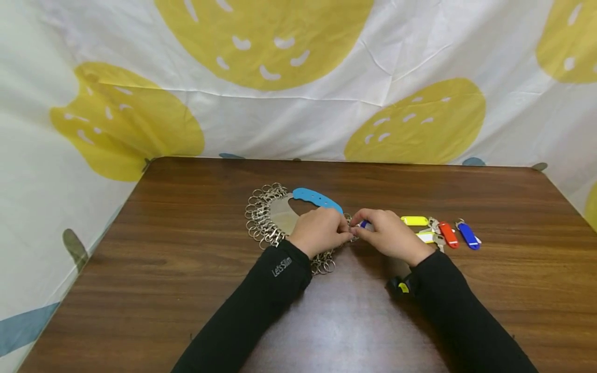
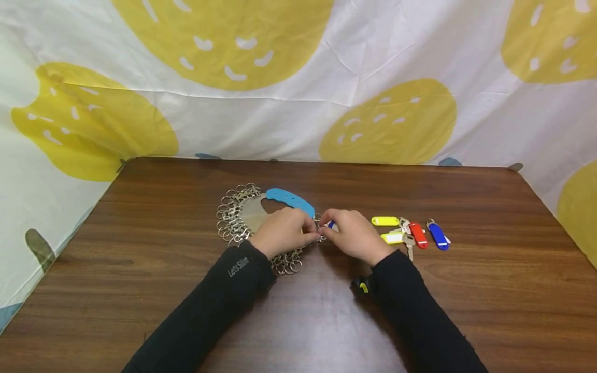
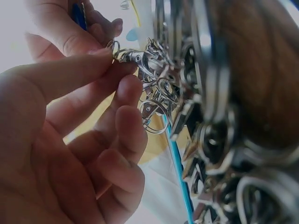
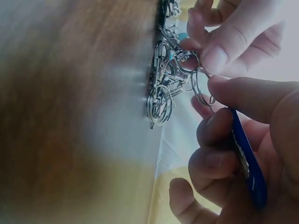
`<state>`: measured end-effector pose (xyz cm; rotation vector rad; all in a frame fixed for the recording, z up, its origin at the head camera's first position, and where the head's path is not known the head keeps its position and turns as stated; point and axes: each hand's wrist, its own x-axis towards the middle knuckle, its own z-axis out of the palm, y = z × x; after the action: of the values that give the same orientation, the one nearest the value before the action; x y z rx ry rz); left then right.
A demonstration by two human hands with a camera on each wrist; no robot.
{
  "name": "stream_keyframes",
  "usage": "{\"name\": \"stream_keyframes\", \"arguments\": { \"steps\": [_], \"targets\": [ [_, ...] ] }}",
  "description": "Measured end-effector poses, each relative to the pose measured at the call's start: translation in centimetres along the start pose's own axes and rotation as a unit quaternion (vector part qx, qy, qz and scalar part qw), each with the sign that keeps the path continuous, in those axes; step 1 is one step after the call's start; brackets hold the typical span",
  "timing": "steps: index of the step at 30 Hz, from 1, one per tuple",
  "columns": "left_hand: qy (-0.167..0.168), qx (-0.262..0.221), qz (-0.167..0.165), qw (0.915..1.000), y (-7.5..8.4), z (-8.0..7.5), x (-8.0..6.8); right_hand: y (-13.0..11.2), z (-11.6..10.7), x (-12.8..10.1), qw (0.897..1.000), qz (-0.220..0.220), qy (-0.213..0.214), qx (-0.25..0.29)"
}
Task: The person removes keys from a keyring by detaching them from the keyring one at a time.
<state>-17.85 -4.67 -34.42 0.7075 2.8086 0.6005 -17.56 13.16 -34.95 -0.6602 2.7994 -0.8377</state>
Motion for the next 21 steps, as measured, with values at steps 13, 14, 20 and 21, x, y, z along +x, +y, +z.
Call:
{"name": "stream_keyframes", "arguments": {
  "steps": [13, 14, 20, 21],
  "targets": [
    [0.054, -0.006, -0.024, 0.9983, -0.14, 0.01, 0.12, -0.2, 0.1, 0.29, 0.997, -0.018, 0.039, 0.057],
    [0.058, -0.012, -0.024, 0.998, -0.13, -0.01, 0.12, -0.17, 0.11, 0.31, 0.997, -0.016, 0.039, 0.066],
    [0.039, -0.02, -0.02, 0.9988, -0.18, -0.1, 0.16, -0.06, 0.26, 0.24, 0.993, -0.013, 0.026, 0.116],
    [0.029, -0.018, -0.018, 0.9992, -0.19, -0.09, 0.18, -0.07, 0.27, 0.19, 0.992, -0.014, 0.023, 0.122]
  ]
}}
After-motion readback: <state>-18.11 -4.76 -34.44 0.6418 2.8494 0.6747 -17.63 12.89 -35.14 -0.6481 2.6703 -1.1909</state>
